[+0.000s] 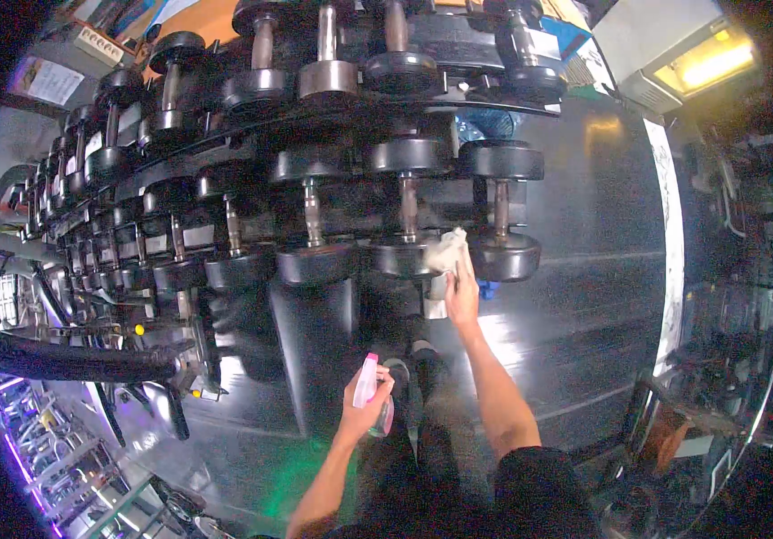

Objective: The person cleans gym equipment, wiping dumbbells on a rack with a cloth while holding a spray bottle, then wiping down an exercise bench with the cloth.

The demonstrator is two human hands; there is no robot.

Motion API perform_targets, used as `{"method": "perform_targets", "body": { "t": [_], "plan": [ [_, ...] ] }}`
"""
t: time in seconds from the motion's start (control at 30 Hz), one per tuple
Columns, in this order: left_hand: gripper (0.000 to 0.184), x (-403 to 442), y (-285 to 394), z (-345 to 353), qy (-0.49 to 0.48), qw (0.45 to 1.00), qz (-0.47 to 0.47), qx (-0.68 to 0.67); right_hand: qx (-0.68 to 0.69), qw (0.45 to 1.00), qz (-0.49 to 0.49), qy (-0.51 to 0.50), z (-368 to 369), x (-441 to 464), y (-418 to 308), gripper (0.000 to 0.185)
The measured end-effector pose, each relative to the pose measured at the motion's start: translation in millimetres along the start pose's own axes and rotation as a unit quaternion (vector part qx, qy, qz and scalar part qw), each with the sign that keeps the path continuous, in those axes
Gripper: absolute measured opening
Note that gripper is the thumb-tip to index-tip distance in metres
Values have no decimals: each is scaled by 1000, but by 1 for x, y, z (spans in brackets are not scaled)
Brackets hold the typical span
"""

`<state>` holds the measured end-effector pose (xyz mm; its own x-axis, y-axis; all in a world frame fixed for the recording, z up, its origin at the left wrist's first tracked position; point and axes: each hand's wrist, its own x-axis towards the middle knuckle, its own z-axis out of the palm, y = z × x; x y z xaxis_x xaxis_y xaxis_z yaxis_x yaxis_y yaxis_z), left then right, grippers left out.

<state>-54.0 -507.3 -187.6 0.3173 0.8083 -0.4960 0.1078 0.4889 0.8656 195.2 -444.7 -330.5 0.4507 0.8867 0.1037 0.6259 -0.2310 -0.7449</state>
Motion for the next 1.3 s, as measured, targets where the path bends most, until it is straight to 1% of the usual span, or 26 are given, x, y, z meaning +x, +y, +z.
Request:
{"method": "perform_targets", "body": {
  "t": [0.03,0.07,0.17,0.27,0.3,0.37,0.4,0.43,0.47,0.5,0.57,0.67,0.73,0.77,0.83,0.87,0.93,1.0,1.03,1.1,1.13,1.17,1.2,1.23,1.27,1.3],
  "plan": [
    [20,-2,-1,-1,0,1000,-9,-15,31,993,104,47,4,-4,-1,47],
    [20,-4,-3,-2,0,999,-20,-29,61,987,141,41,6,-1,1,45],
    [20,-11,-3,-7,-8,999,-32,-12,60,982,145,107,11,9,-8,41],
    [20,-17,-9,-12,-10,999,-38,-8,-54,988,-133,60,-2,29,-42,34],
    [20,-20,-11,-13,-12,999,-39,-6,-81,979,-185,-10,-1,36,-56,39],
    [21,-22,-15,-14,-5,999,-47,13,-157,942,-287,-78,13,44,-102,34],
    [21,-22,-14,-13,-10,999,-46,14,-226,902,-338,-144,30,43,-102,31],
    [22,-23,-10,-13,-16,998,-51,30,-244,879,-374,-168,48,41,-105,28],
    [22,-22,-8,-13,-21,997,-55,48,-365,821,-397,-189,65,37,-110,25],
    [18,-22,-9,-10,-13,998,4,64,-371,825,-388,-177,72,36,-112,24],
    [21,-23,-8,-11,-21,998,-12,51,-376,831,-377,-164,68,39,-113,23],
    [23,-21,-12,-12,-36,999,-23,30,-287,835,-433,-179,33,45,-98,24],
    [23,-20,-13,-12,-41,999,-18,24,-201,891,-389,-118,7,41,-85,30],
    [22,-20,-8,-10,-36,999,-21,17,-200,891,-391,-119,-2,37,-76,30],
    [20,-24,-6,-8,-32,999,-27,8,-131,958,-253,-38,-19,21,-60,42],
    [21,-25,-6,-7,-24,999,-22,-4,-132,958,-253,-39,-20,9,-52,42],
    [22,-26,-5,-5,-15,1000,-14,-17,-28,999,14,25,-13,-21,-39,43],
    [21,-29,-4,-4,-36,998,-42,-14,104,966,231,55,8,-54,-16,40],
    [20,-31,-4,-4,-36,999,-33,-8,105,966,231,55,30,-76,9,40],
    [20,-33,-7,-5,-39,999,-33,-8,278,883,373,64,80,-113,61,33],
    [20,-34,-9,-7,-42,998,-35,-9,282,881,375,63,94,-115,73,33],
    [21,-35,-11,-9,-45,998,-35,-4,480,742,468,7,105,-112,81,36],
    [21,-37,-12,-11,-43,998,-38,2,644,550,530,-49,117,-109,88,40],
    [22,-38,-14,-13,-39,999,-37,0,699,508,499,-61,124,-93,85,42],
    [22,-38,-16,-14,-36,999,-36,-2,720,502,479,-10,134,-76,86,38],
    [22,-38,-17,-15,-37,999,-40,3,770,451,450,30,129,-49,68,34]
  ]
}}
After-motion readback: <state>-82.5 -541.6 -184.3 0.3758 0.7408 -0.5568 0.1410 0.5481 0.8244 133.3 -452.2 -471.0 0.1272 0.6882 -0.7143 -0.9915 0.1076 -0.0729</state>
